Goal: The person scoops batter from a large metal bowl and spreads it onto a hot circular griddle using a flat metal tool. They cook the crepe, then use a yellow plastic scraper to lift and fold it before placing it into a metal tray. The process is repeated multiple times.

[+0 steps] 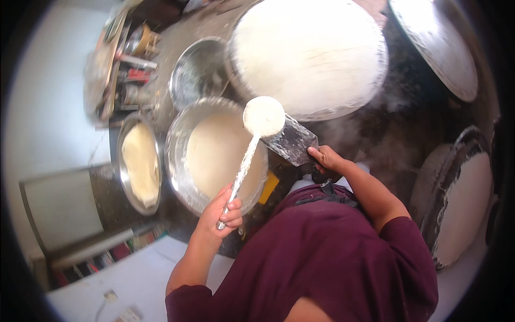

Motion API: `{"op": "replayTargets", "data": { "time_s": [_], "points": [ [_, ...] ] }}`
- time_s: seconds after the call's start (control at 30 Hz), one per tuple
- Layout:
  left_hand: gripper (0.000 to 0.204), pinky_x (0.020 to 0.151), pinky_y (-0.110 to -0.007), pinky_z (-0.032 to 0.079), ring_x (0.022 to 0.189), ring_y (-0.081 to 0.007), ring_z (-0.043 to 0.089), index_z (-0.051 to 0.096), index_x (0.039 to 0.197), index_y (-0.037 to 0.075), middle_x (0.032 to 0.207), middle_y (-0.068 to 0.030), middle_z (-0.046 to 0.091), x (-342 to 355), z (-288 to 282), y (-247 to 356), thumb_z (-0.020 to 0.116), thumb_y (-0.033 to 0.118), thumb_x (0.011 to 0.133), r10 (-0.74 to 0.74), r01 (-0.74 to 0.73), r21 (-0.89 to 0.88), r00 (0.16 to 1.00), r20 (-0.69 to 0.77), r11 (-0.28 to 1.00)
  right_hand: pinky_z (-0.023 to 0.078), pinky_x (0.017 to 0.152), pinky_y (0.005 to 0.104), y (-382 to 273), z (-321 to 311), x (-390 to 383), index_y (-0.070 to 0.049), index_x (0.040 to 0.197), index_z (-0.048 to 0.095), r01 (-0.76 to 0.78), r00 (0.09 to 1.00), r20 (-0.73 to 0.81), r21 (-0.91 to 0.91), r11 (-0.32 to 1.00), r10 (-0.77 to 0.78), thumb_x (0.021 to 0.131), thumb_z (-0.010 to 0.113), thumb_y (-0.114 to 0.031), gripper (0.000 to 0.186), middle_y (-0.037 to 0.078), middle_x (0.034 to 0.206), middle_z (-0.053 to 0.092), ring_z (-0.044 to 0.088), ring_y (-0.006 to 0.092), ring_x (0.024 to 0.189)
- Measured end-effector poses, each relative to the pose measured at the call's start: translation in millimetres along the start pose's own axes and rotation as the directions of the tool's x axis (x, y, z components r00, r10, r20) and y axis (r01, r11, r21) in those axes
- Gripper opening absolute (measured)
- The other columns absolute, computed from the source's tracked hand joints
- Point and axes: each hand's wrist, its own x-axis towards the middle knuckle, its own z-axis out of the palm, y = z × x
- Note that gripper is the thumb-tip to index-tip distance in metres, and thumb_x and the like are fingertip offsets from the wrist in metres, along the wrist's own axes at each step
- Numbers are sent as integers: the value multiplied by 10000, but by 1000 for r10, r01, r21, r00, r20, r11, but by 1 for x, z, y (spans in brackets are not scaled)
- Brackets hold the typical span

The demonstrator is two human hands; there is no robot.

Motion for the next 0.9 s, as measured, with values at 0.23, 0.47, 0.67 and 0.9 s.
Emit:
{"op": "replayTargets", "data": {
  "time_s": [0.23,0.47,0.67,0.9],
  "points": [
    [255,364,-184,233,361,-29,333,418,1212,222,649,25,409,99,203,-42,320,243,977,-164,124,240,974,154,963,427,438,279,41,-186,-81,-9,715,553,147,956,-281,205,968,-85,881,402,-558,593,53,560,524,522,149,449],
    [188,354,-175,226,362,-17,330,434,1138,238,635,41,424,217,413,-100,381,286,963,-400,291,377,881,252,879,415,432,287,65,-381,-216,-22,719,558,266,787,-615,415,870,52,883,448,-518,534,66,581,541,511,145,441],
    [268,349,-176,250,377,-48,346,411,1201,196,623,26,441,314,534,-143,428,249,939,-212,-74,740,935,284,668,450,549,286,84,-480,-261,6,831,619,339,507,-862,207,918,7,851,565,-435,444,45,662,586,546,140,552],
    [398,728,-467,458,822,-430,586,402,1242,92,973,-229,605,380,547,-185,496,187,867,169,-648,438,435,884,-623,456,790,294,103,-498,-268,10,1042,622,290,124,-983,-93,953,-133,798,651,-347,434,128,929,660,619,209,866]
  ]
}}
